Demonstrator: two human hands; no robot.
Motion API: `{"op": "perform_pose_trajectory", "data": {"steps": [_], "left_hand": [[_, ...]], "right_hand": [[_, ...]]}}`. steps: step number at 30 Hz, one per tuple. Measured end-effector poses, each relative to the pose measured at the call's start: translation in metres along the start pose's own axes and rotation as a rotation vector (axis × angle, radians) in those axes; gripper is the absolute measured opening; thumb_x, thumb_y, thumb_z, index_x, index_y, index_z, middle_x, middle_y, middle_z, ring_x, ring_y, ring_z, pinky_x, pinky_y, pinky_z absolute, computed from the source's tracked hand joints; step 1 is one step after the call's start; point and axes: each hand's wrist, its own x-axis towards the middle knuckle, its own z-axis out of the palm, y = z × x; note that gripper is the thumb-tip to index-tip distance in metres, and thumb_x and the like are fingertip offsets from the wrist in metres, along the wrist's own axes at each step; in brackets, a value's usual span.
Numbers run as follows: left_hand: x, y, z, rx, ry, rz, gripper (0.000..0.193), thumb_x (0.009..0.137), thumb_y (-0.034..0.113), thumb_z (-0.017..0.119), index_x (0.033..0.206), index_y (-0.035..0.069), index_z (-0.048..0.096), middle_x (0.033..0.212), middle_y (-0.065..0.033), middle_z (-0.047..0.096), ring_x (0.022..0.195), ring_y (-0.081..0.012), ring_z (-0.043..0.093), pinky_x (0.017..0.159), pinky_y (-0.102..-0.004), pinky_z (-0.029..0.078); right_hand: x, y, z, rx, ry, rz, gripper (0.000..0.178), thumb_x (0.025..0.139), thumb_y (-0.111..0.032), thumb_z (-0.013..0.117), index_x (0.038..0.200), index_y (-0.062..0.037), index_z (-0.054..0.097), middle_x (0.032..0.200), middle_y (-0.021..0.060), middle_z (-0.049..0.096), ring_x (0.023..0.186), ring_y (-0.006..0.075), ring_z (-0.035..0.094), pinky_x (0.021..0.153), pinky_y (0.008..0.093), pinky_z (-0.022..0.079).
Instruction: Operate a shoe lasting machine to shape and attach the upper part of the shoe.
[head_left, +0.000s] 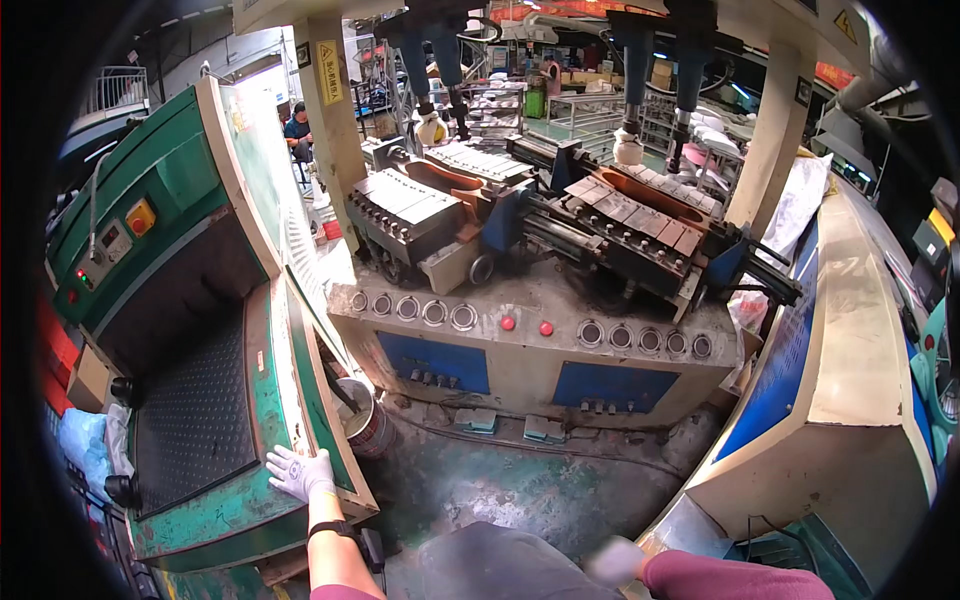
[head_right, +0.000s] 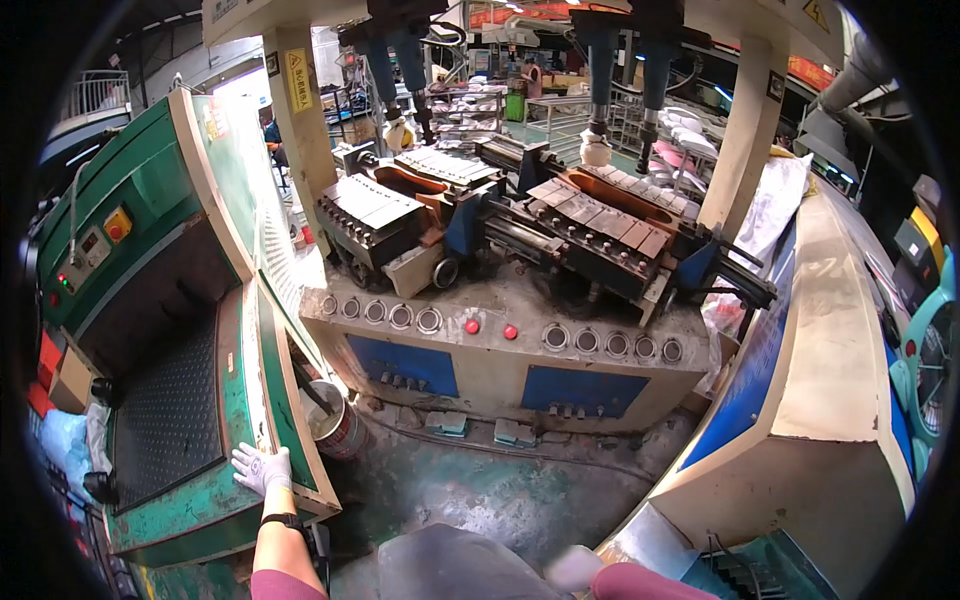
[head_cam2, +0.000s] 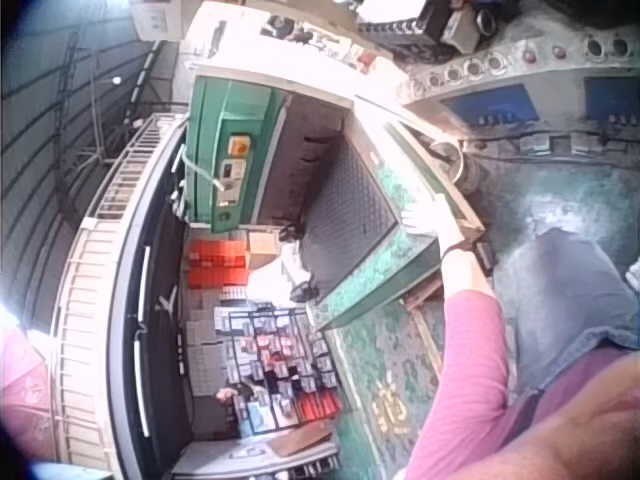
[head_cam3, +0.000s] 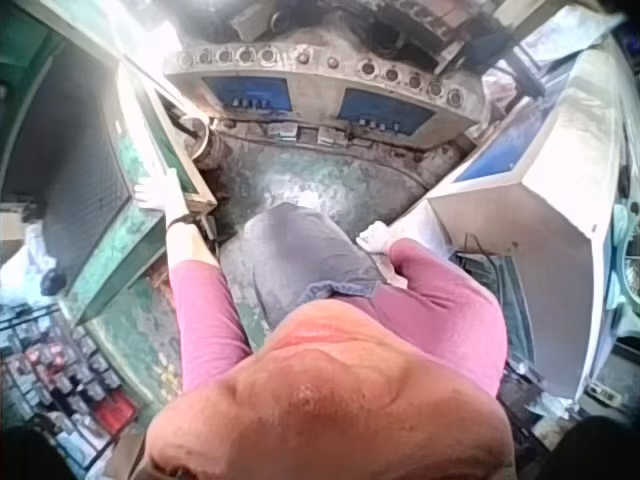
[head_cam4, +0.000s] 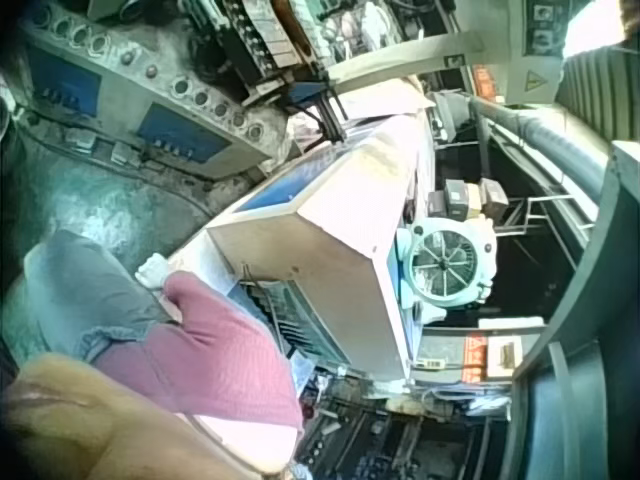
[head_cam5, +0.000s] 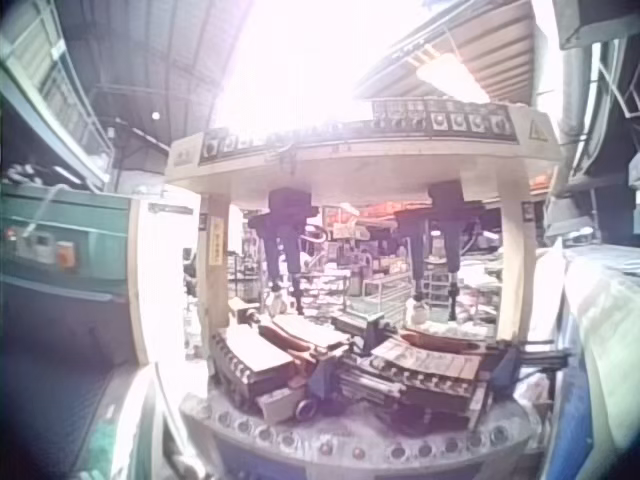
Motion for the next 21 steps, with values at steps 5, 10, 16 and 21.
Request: {"op": "perform_pose_trajectory", "data": {"steps": [5,10,16,21], "left_hand": [[-0.004,0.003,-0.003,-0.015,-0.002,-0.001,0.107,0.075,0.051,0.075,0.160,0.008,0.028,0.168,-0.0161,0.026,0.156,-0.0320,0.023,0.127,-0.0518,0.016],[0.000,-0.003,-0.005,0.012,-0.032,-0.002,0.108,0.074,0.053,0.074,0.161,0.010,0.027,0.169,-0.0154,0.025,0.157,-0.0309,0.022,0.127,-0.0516,0.016],[0.002,0.000,0.001,0.037,-0.025,0.004,0.107,0.074,0.053,0.073,0.161,0.010,0.027,0.169,-0.0155,0.025,0.157,-0.0307,0.023,0.127,-0.0523,0.017],[0.003,0.000,0.002,0.039,-0.020,0.004,0.107,0.075,0.054,0.073,0.161,0.010,0.028,0.169,-0.0152,0.025,0.157,-0.0307,0.023,0.127,-0.0524,0.017]], "right_hand": [[-0.006,-0.002,-0.008,0.007,0.012,0.017,0.047,0.104,-0.045,0.039,0.093,-0.0152,0.074,0.086,0.0083,0.077,0.083,0.0290,0.075,0.075,0.0430,0.051],[-0.002,-0.002,-0.002,0.047,0.047,0.020,0.047,0.104,-0.044,0.039,0.091,-0.0146,0.074,0.084,0.0090,0.076,0.082,0.0292,0.074,0.076,0.0427,0.051],[-0.005,-0.003,-0.005,0.035,0.057,0.028,0.048,0.104,-0.044,0.039,0.090,-0.0149,0.074,0.084,0.0082,0.076,0.081,0.0284,0.074,0.077,0.0424,0.051],[-0.005,-0.002,-0.003,0.043,0.051,0.028,0.048,0.104,-0.045,0.039,0.091,-0.0153,0.074,0.086,0.0075,0.076,0.084,0.0279,0.074,0.080,0.0420,0.051]]}}
